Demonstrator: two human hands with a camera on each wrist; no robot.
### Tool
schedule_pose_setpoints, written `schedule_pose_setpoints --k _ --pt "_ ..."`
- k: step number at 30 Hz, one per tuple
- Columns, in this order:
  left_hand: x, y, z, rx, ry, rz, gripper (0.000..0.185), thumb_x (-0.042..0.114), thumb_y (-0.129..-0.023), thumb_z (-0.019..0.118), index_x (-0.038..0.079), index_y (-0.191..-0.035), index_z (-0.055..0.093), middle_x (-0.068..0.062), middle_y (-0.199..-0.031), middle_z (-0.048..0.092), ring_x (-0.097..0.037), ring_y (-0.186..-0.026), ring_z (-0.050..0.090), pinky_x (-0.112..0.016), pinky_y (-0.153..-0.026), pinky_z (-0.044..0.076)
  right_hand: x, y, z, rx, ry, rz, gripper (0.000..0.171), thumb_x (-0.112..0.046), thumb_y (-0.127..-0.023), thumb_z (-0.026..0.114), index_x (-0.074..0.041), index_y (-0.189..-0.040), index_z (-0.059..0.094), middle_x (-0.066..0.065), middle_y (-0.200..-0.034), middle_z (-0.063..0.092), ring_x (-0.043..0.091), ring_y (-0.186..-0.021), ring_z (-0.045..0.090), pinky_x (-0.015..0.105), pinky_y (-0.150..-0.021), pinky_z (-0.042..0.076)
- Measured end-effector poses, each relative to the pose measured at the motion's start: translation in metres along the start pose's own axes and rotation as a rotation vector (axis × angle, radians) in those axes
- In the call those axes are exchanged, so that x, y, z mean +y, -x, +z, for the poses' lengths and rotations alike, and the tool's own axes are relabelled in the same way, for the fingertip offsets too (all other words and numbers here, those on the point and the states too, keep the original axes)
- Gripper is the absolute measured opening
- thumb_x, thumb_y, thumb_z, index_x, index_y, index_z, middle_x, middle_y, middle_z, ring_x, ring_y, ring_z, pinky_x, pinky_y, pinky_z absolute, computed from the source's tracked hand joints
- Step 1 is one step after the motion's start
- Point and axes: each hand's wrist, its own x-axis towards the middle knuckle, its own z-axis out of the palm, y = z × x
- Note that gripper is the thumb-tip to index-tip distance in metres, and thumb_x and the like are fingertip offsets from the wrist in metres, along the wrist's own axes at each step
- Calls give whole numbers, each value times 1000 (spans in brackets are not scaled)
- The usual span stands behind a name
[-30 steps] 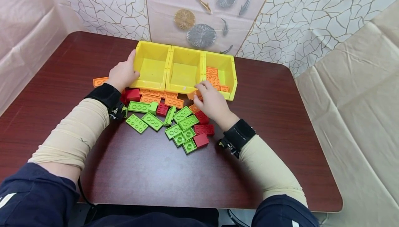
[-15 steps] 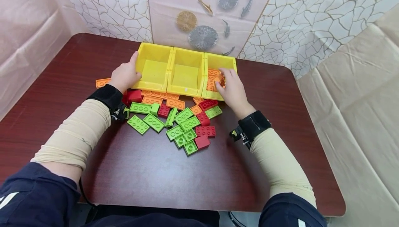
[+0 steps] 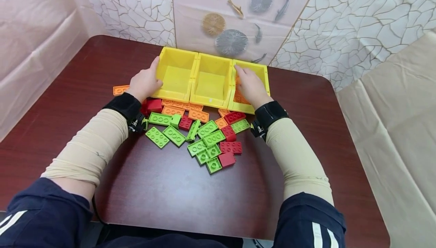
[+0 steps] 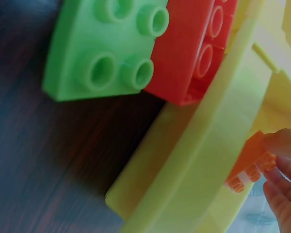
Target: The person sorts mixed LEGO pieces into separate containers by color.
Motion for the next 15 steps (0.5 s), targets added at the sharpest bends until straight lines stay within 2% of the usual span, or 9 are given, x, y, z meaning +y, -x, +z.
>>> schedule_pose_setpoints --k 6,15 --pt "3 0 0 -1 -2 -4 85 20 -91 53 26 -150 -8 -17 -97 56 -32 -81 53 -43 -73 43 1 -8 6 -85 -5 62 65 5 -87 52 -3 -146 25 26 -127 49 41 -112 49 48 -96 38" --pt "0 1 -1 2 -3 -17 84 20 -91 52 26 -150 -8 -16 -93 55 -32 -79 53 -43 -74 44 9 -18 16 -146 -77 58 72 8 -85 54 -5 -148 20 27 -135 40 40 -123 39 48 -102 30"
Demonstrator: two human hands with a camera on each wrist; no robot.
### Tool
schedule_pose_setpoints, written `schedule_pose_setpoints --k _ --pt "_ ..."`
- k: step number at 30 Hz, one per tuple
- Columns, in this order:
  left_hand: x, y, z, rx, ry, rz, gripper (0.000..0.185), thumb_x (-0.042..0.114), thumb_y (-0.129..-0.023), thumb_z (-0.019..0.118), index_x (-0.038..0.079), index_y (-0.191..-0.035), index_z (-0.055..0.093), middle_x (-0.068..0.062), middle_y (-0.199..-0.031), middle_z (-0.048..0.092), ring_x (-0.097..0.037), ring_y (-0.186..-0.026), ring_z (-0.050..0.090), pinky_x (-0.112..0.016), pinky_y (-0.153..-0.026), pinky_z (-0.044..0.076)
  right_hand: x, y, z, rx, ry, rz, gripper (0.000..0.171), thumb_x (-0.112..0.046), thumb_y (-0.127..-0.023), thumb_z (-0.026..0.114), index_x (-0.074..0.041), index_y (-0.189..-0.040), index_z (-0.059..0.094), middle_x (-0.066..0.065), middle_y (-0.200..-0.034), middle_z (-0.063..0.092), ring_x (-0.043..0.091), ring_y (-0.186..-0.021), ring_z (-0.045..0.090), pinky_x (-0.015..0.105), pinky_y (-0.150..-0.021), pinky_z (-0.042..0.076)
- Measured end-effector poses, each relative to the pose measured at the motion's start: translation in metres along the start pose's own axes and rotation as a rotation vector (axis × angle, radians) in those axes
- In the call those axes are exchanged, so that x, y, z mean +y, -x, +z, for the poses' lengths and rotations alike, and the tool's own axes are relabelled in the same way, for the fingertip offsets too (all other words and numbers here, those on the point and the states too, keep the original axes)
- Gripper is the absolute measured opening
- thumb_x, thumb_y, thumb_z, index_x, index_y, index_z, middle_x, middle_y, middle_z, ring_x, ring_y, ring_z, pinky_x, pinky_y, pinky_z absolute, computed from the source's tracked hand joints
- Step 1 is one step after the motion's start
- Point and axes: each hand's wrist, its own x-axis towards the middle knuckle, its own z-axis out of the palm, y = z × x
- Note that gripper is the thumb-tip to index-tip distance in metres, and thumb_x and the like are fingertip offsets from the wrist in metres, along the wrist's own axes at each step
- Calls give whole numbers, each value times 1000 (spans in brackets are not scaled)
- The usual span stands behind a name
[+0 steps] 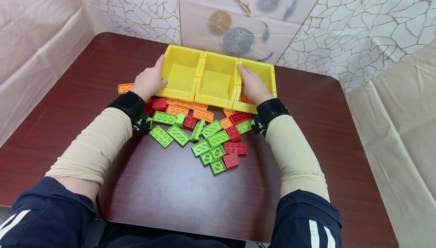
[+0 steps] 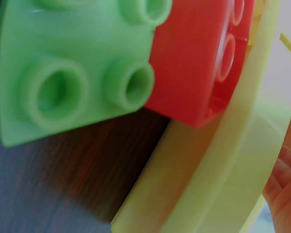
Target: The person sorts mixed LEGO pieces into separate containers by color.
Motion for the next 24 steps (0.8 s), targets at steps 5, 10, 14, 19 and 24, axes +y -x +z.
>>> schedule_pose_setpoints --k 5,10,14,19,24 --pt "4 1 2 0 0 2 84 20 -91 52 27 -149 -8 -15 -92 55 -32 -79 53 -43 -72 43 4 6 -2 -26 -37 -6 73 4 -86 57 -3 -148 18 25 -141 35 38 -128 34 46 -106 25" --pt "5 2 4 -2 4 5 83 20 -91 52 25 -150 -7 -16 -93 55 -32 -80 53 -43 -74 44 3 15 -2 -15 -39 -19 69 6 -86 55 0 -146 21 24 -143 33 37 -130 31 45 -106 24" --pt "3 2 4 1 10 7 84 21 -91 53 25 -150 -7 -16 -92 55 -32 -79 53 -44 -75 44 0 27 -1 45 -22 -54 62 4 -87 56 2 -143 30 25 -137 40 37 -126 37 45 -104 29" --pt "3 3 1 1 9 14 84 20 -92 52 24 -150 -8 -16 -92 55 -33 -79 53 -43 -74 43 -7 49 2 157 -6 -122 50 -1 -87 60 1 -135 44 21 -127 48 34 -118 44 45 -98 36" --pt "3 6 -2 -15 11 4 84 21 -92 52 24 -150 -9 -17 -96 55 -33 -82 52 -44 -78 43 -16 72 7 263 36 -266 37 -3 -85 64 0 -122 57 17 -112 53 32 -101 51 44 -83 44"
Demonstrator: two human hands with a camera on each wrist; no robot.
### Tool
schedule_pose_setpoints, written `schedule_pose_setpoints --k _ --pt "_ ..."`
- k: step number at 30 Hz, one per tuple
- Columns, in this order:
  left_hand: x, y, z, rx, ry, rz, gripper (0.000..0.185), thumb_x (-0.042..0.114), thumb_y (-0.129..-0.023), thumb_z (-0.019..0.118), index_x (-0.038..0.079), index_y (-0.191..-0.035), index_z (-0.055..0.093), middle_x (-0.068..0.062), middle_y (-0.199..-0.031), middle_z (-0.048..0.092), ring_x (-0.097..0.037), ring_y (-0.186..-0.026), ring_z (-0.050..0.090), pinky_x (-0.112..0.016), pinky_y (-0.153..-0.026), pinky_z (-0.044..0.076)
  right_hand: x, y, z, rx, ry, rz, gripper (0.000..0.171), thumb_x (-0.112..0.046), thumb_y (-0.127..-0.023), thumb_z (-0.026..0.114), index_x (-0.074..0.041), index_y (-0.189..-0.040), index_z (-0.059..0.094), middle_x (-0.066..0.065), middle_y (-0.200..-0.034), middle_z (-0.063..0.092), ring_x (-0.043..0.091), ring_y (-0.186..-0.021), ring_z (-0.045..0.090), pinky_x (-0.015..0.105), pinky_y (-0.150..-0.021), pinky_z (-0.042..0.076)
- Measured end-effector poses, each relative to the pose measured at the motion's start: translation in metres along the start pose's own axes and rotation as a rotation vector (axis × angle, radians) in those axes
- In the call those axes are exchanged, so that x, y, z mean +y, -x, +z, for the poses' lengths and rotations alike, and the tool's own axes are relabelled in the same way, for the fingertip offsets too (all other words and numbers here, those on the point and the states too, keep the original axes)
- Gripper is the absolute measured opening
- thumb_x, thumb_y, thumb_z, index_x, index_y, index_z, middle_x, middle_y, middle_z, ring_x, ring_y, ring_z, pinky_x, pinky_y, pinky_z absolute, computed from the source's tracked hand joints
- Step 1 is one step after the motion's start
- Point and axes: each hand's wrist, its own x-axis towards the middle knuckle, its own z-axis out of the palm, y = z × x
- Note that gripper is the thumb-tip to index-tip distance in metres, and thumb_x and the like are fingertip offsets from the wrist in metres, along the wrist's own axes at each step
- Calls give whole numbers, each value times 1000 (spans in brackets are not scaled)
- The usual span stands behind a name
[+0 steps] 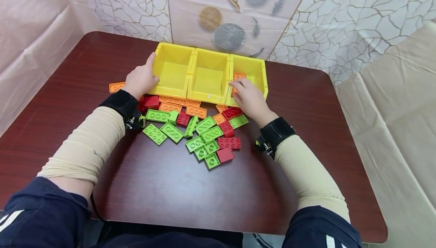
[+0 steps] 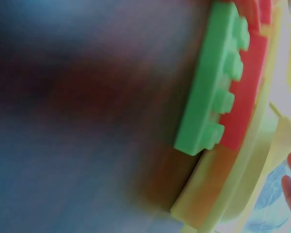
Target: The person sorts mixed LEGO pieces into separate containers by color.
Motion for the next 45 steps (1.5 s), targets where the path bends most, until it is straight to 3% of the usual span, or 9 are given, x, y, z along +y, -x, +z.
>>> schedule_pose_setpoints --k 5,10,13,18,31,39,45 --pt "-6 -2 -1 5 1 -4 84 21 -92 52 23 -149 -9 -18 -97 55 -34 -82 52 -45 -78 44 -14 8 5 -34 -2 -82 32 -4 -84 65 -1 -116 61 14 -109 57 29 -99 54 43 -81 46" --pt "-10 -3 0 22 5 3 83 21 -92 52 23 -150 -8 -18 -96 55 -34 -80 52 -45 -75 44 -31 7 10 -223 -84 -174 30 -11 -86 64 -2 -115 62 11 -110 61 26 -103 55 41 -89 43" --pt "-11 -4 1 22 10 4 84 20 -92 52 24 -150 -8 -18 -96 55 -34 -81 52 -45 -76 44 -40 8 12 -347 -79 -217 32 -15 -86 65 -3 -115 63 12 -115 60 26 -109 53 41 -95 39" --pt "-9 -4 1 24 11 10 83 20 -92 52 24 -150 -9 -17 -95 55 -34 -80 52 -44 -76 44 -48 10 12 -426 -15 -228 33 -12 -83 67 -4 -115 63 13 -119 59 28 -116 50 41 -98 38" --pt "-3 -4 2 14 11 5 83 20 -92 51 25 -149 -9 -18 -98 54 -34 -83 51 -44 -77 42 -57 16 11 -374 89 -213 32 -6 -79 69 -3 -112 64 13 -112 60 28 -104 55 40 -90 43" --pt "-3 -4 2 16 16 10 83 20 -92 51 24 -150 -8 -18 -98 54 -34 -83 51 -44 -76 42 -54 18 -3 -254 -4 -207 36 -7 -79 71 0 -113 63 12 -106 61 26 -97 57 39 -86 45" --pt "-2 -3 2 5 17 7 83 20 -92 51 23 -150 -9 -19 -100 55 -34 -83 51 -44 -76 42 -37 23 -15 -213 10 -107 36 -10 -80 70 0 -114 62 13 -107 61 28 -99 56 42 -86 44"
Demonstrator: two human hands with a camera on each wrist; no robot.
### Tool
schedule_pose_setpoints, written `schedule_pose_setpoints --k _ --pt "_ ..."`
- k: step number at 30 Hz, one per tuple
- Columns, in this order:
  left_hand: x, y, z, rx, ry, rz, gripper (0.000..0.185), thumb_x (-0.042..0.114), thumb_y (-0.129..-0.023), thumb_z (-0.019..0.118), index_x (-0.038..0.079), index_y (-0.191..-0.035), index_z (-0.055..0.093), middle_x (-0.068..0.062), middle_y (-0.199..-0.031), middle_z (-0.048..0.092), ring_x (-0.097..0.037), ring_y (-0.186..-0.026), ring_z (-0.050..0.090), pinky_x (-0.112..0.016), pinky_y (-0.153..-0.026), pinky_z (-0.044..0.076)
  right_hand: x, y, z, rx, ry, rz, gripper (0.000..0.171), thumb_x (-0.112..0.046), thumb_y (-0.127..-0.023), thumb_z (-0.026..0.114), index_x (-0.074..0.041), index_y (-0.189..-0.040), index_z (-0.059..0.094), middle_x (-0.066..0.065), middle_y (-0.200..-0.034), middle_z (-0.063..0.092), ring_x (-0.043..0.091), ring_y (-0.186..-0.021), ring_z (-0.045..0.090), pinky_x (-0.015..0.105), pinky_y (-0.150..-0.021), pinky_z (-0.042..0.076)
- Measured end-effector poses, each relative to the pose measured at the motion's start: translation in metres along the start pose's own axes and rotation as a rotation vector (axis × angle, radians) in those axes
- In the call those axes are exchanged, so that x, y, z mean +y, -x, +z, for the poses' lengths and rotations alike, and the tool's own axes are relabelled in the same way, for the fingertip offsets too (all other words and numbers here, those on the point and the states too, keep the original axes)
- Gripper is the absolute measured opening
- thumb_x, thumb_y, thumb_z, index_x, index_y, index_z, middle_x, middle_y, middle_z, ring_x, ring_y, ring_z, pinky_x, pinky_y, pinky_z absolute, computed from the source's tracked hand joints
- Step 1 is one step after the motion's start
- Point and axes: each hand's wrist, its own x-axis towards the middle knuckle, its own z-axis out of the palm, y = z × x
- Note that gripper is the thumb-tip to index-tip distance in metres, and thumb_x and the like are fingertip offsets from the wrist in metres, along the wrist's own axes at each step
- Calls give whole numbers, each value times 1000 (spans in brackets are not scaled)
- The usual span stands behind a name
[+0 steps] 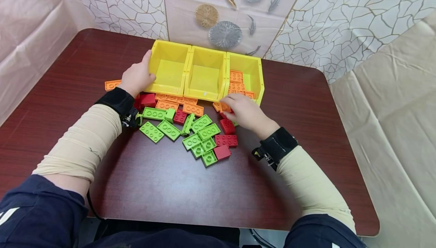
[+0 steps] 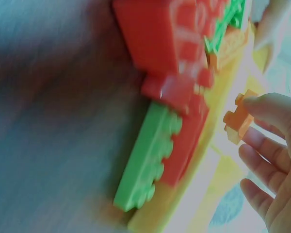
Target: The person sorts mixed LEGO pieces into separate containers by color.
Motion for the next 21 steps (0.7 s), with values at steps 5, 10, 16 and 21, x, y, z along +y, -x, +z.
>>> schedule_pose_setpoints --k 5,10,16,21 --pt "0 0 0 3 0 -4 83 20 -92 51 24 -150 -9 -19 -101 54 -34 -84 51 -45 -78 42 13 7 -8 4 42 110 40 -15 -80 72 -3 -117 61 12 -107 61 29 -100 55 44 -85 44" --pt "1 1 -1 9 -2 -6 82 20 -92 51 24 -150 -8 -19 -101 54 -35 -84 51 -45 -78 42 20 7 -11 3 75 194 40 -18 -82 70 -4 -118 60 13 -107 60 30 -102 53 45 -85 44" --pt "2 3 -1 11 1 -6 81 20 -93 49 25 -150 -8 -18 -98 55 -34 -83 51 -44 -77 42 28 -3 -9 21 80 269 39 -19 -84 68 -2 -119 59 15 -108 59 31 -100 53 45 -82 45" --pt "1 4 -1 7 4 0 82 20 -93 50 25 -149 -9 -18 -95 54 -34 -82 51 -43 -75 42 35 -15 -8 13 33 283 38 -17 -85 68 0 -118 59 17 -107 58 31 -100 53 44 -84 44"
